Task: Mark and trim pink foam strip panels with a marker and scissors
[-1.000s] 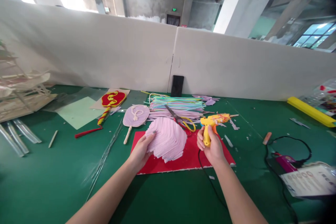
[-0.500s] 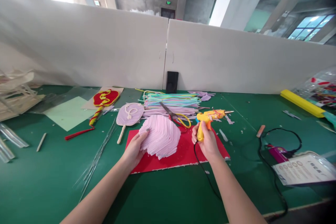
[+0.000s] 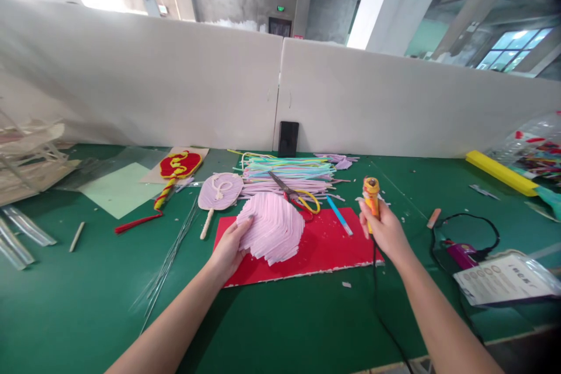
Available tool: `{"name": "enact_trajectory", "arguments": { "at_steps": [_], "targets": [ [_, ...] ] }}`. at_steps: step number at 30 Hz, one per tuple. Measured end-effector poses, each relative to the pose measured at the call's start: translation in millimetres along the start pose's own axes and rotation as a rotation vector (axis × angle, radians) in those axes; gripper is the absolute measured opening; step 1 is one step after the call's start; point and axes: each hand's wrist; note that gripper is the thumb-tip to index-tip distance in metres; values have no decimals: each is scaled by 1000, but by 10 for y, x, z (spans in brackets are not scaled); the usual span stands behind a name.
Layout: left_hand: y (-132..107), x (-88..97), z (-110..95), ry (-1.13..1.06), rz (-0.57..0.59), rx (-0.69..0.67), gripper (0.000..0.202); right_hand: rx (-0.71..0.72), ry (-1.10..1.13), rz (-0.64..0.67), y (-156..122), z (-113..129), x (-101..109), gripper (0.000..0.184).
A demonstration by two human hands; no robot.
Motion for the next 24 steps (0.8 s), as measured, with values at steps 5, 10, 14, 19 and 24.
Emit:
{"name": "enact_trajectory", "arguments": {
  "at_steps": [5,10,14,19,24],
  "targets": [
    [-7,-14,6,21,-3,9,19,-131,-571,-61,268,-468,532,23],
    [-11,-22,-5,18,2,5,18,-106,-869,-131,339,-802,758,12],
    [-28,-40,-16,42,-16,6,21,91,-1125,-188,242,-877,681,10],
    [60,38,72,91,38,-113,40,64,-1153,-184,126,-674,300,20],
    [205,172,170,229,108,-254,57,-150,-1013,-110,22,-458,-121,32]
  ]
}}
Point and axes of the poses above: each hand's wrist, its own y-axis towards the middle knuckle, its own x-axis out of the back of the hand, z = x × y
